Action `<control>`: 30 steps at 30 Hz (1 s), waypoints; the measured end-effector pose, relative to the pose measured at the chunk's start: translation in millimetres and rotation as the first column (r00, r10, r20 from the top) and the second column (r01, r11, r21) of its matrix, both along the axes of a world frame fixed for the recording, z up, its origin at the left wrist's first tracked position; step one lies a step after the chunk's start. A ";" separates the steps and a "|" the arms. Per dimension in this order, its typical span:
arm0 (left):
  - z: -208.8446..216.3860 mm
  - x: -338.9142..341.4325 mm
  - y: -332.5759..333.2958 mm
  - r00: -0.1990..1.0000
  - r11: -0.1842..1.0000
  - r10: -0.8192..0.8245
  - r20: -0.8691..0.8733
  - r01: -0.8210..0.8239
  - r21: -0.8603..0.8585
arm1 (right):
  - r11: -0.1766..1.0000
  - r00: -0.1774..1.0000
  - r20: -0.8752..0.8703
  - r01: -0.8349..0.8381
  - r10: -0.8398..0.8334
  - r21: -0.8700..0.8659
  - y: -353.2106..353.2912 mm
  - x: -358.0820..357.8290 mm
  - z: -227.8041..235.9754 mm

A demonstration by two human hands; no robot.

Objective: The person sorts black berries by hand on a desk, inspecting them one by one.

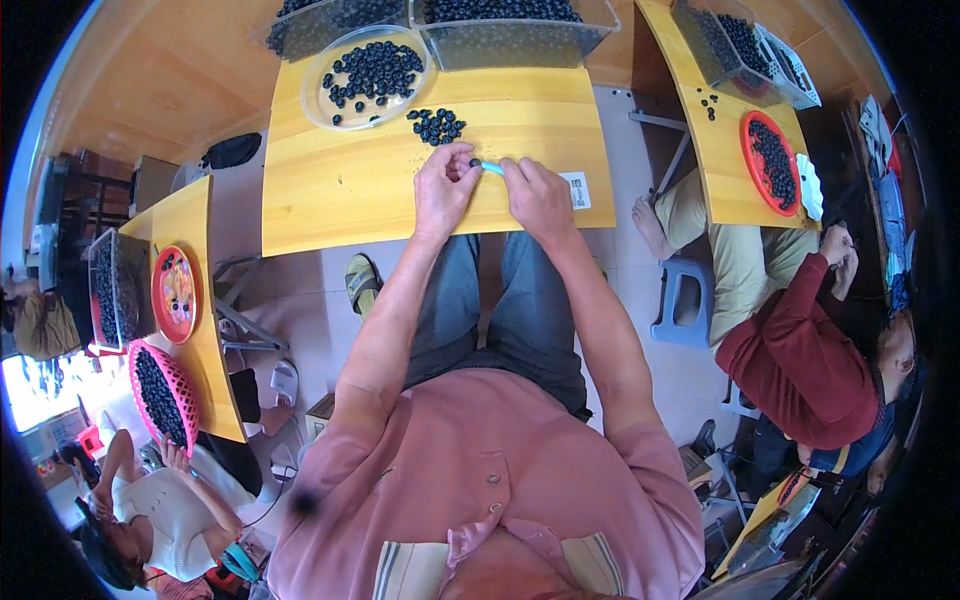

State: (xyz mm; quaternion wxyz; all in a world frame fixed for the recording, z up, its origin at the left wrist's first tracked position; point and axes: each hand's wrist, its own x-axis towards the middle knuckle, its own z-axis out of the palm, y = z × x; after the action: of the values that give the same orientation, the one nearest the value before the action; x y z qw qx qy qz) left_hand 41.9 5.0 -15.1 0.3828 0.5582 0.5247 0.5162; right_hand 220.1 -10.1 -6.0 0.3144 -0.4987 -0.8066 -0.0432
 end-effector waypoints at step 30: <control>80.7 -75.6 70.6 0.687 0.657 0.642 -0.339 -0.265 0.706 | 0.994 0.996 -0.018 0.090 -0.091 -0.055 2.9 0.4 -2.2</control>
State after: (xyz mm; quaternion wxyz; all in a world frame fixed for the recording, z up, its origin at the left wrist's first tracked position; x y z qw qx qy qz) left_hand -33.6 75.6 65.6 -0.1395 0.6170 0.5466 0.5487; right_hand 220.5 -7.2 -8.3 0.3066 -0.5434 -0.7809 -0.0306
